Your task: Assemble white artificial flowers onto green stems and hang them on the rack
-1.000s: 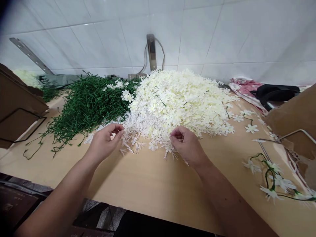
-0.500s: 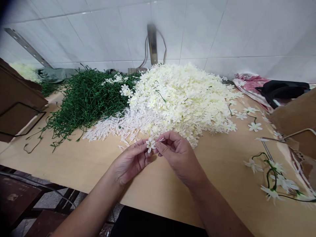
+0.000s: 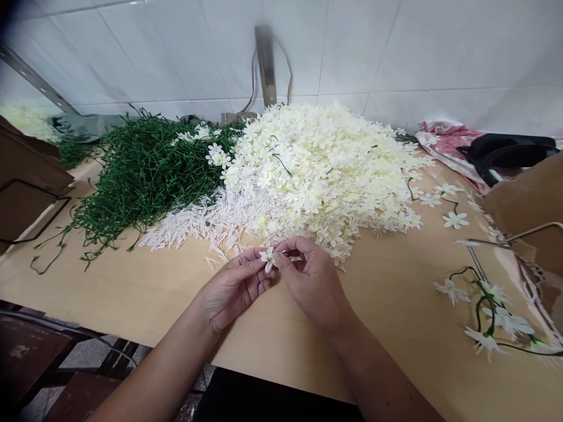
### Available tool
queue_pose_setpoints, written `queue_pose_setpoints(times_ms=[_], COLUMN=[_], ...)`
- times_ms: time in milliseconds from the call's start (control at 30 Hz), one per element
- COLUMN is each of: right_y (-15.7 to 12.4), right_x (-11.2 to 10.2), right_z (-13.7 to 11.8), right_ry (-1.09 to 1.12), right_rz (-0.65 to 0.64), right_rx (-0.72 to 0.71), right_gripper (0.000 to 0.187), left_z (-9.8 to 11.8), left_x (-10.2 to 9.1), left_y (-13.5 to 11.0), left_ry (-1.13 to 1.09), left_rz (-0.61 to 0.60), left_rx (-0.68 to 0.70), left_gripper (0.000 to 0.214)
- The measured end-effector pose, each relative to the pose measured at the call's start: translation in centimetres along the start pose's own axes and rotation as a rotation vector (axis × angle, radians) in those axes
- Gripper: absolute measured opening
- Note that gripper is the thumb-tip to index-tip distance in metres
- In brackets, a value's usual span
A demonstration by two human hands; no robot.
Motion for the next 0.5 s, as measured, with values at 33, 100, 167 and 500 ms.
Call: queue_pose_setpoints(times_ms=[33,100,167,500], right_y=[0.0,-0.1,-0.2,-0.8], right_x=[0.0,0.0,-0.1,-0.1], right_z=[-0.1,-0.3,-0.4,-1.4], right_ry=[-0.005,-0.013,-0.016,-0.022], right_rz=[0.005,0.024,0.041,0.073], right_rx=[-0.008,-0.020,-0.029,-0.105], right_gripper=[0.011,0.010,0.009,0.005], left_z=[0.0,0.1,0.1,0.0], left_x=[-0.1,-0.2,-0.4,-0.8], left_y=[0.0,0.1,0.1,0.2], left_ry=[-0.002,-0.011,-0.017,-0.027], left_rz=[0.001,0.011,0.024,0.024], left_rx=[0.003,0.007,0.004,0.007], left_gripper=[0.018,0.017,0.016,0.017])
Point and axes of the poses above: each hand's wrist, its own y-axis towards the middle knuckle, its own x-axis out of the palm, z = x × y, the point moved 7 cm from there along y, towards the middle knuckle, and after that the axes turned 5 degrees about x, right-handed, at the moved point
